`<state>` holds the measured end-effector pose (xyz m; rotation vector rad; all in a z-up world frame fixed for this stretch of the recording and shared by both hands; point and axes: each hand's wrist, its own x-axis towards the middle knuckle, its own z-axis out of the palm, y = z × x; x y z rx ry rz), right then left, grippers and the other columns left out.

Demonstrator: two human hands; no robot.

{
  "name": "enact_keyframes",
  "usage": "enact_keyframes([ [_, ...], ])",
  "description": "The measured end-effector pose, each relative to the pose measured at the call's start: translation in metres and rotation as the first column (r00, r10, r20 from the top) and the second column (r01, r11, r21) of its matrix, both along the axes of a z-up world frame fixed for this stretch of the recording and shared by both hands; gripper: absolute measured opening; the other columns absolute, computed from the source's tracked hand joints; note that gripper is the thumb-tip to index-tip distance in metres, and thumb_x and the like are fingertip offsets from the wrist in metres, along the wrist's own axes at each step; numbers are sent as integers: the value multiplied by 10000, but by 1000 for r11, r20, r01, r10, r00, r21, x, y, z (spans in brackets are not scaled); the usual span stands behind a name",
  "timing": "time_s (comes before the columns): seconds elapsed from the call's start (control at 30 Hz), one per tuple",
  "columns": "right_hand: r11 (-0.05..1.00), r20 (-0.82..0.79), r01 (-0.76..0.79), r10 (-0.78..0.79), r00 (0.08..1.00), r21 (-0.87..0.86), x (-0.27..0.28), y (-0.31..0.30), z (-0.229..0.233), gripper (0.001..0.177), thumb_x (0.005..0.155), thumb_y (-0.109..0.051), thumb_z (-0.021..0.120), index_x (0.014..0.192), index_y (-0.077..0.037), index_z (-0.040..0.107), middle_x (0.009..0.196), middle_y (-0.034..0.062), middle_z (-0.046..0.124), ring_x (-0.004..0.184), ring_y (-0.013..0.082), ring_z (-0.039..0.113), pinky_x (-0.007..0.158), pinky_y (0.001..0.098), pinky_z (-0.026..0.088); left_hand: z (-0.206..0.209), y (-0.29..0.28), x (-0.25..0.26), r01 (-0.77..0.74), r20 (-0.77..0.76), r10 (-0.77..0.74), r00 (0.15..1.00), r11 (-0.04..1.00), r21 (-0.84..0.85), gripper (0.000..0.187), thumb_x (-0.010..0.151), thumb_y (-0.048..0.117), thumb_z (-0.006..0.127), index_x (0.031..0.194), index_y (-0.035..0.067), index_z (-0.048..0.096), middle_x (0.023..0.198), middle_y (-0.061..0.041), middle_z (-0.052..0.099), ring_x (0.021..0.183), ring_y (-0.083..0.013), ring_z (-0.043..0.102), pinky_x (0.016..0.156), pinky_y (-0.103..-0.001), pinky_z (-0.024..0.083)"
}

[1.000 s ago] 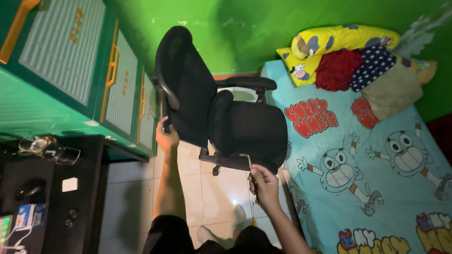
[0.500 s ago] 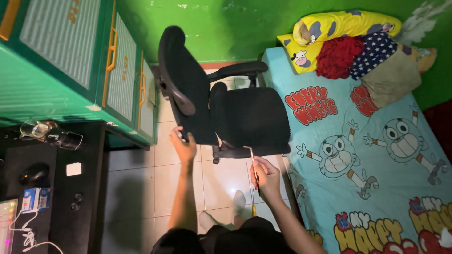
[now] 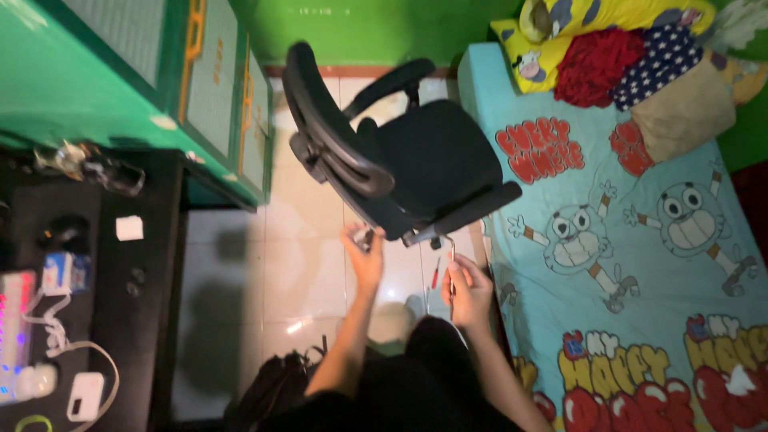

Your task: The person kneels and uses a screwdriver and an Allen key to remove screws from the base of a black office chair. They detach the wheels and continue unscrewing components of the chair's central mechanism.

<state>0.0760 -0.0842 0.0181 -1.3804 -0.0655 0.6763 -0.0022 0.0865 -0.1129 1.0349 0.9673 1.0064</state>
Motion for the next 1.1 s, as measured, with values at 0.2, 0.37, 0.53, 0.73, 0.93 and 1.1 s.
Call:
enact_keyframes([
  [0.2,997,-7,-80,80,997,-3,10,-13,24,288,989,-131,617,1213,42,665,736,58,593,476,118,504,429,253,373,-11,60,13,84,58,-68,996,935,-345,770,910,291,755,1516,74,332,1288,-105,569,974,-204,640,703,-325,548],
  [0.37,983,-32,-184,184,982,7,22,-15,50,284,992,-136,613,1196,59,642,729,61,589,482,114,489,442,249,350,-15,65,19,106,-77,-129,989,962,-251,800,896,187,749,1515,38,265,1203,-188,607,965,-244,684,720,-359,609],
  [0.53,964,21,-261,260,965,48,34,-19,39,269,1014,-151,606,1200,40,647,701,70,576,490,110,479,465,244,365,-19,50,16,69,18,-66,998,967,-245,806,877,168,751,1513,49,272,1173,-185,598,921,-222,667,671,-347,589],
  [0.73,945,-88,-289,304,949,150,38,-20,14,235,1003,-138,614,1166,28,647,668,83,564,457,133,477,431,253,356,4,13,15,33,-52,-48,997,964,-263,840,842,225,762,1514,58,287,1127,-177,603,780,-221,630,541,-332,505],
  [0.93,909,-55,-365,383,922,201,39,-25,8,221,1016,-144,615,1168,14,646,671,85,570,474,123,475,441,244,346,0,-12,14,-10,-140,-39,989,944,-329,965,777,337,850,1521,58,303,1238,-174,577,927,-223,638,647,-342,511],
  [1.1,913,-70,-355,375,924,203,49,-22,8,213,1014,-131,612,1165,14,646,674,87,570,480,138,487,445,261,373,5,32,0,-214,-348,283,894,951,222,953,872,321,903,1548,-25,326,1567,-229,408,1466,-327,393,1206,-434,323],
])
